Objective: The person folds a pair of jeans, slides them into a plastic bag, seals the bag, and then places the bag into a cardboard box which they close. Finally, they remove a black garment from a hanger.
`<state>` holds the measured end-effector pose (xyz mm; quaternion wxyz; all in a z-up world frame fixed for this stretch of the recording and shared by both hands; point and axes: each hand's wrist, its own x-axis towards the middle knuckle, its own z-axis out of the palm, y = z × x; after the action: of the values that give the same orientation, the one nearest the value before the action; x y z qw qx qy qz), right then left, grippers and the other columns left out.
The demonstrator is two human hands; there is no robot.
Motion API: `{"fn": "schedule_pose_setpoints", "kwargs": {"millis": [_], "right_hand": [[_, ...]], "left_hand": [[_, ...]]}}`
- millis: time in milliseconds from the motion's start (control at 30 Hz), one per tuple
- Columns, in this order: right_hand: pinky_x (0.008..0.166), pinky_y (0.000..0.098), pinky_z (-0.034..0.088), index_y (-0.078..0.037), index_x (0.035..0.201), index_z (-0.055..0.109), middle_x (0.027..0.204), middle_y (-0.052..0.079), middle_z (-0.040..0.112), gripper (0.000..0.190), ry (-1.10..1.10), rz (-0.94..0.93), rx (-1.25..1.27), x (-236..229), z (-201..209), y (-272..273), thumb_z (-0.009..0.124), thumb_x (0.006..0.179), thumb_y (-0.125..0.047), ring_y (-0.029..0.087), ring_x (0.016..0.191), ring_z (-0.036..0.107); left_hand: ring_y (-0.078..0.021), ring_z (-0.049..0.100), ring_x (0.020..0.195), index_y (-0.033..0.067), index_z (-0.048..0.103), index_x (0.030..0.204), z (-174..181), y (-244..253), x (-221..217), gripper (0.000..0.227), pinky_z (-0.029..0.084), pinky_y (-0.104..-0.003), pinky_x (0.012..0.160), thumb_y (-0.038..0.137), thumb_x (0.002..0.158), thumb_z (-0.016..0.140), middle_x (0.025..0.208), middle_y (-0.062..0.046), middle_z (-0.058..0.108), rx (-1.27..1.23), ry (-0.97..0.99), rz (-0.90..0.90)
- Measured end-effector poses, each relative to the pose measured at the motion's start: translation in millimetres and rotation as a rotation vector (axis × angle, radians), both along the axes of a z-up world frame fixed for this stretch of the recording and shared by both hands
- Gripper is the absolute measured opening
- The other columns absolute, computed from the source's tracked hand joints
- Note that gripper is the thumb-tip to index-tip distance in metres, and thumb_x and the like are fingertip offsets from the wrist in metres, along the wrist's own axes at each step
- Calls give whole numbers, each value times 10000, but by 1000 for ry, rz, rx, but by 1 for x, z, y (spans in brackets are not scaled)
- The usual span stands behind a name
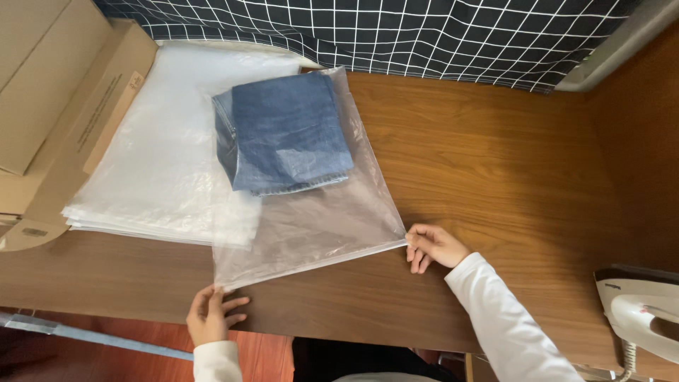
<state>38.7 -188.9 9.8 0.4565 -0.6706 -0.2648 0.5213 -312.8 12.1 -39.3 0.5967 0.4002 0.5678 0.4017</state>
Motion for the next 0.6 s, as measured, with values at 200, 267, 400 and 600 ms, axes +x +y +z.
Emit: {"fn": "schedule_pose_setpoints", "kwargs": {"millis": [200, 267, 400, 600], "right_hand": [[552, 390, 562, 8, 956, 565, 755, 252, 624, 257, 48, -128, -154, 16, 8, 14, 478, 853, -212, 376, 660, 671], [545, 391, 561, 27, 969, 566, 759, 264, 624, 280, 16, -189, -129, 20, 13, 22, 476, 855, -212, 366, 640, 656], [561, 369, 548, 36, 1039, 537, 813, 244, 623, 307, -55, -294, -55, 31, 17, 42, 451, 867, -202, 343, 659, 647], [699, 474, 531, 5, 1175, 498, 941, 283, 589, 398, -31, -389, -11, 34, 31, 94, 498, 873, -254, 349, 789, 627]], "left_hand": [[-128, 519, 492, 85, 628, 943, 34, 23, -7, 168, 419, -264, 367, 161, 875, 494, 753, -78, 633, 216, 387, -23], [-140, 544, 522, 78, 627, 945, 42, 42, -8, 174, 444, -268, 412, 167, 874, 495, 757, -82, 634, 214, 403, -43], [-165, 604, 592, 76, 634, 979, 65, 88, 7, 240, 519, -283, 562, 223, 801, 571, 742, -106, 632, 195, 495, -134], [-291, 629, 708, -2, 548, 1104, 45, 149, 51, 378, 539, -370, 520, 213, 808, 644, 923, -220, 608, 223, 443, -217]]}}
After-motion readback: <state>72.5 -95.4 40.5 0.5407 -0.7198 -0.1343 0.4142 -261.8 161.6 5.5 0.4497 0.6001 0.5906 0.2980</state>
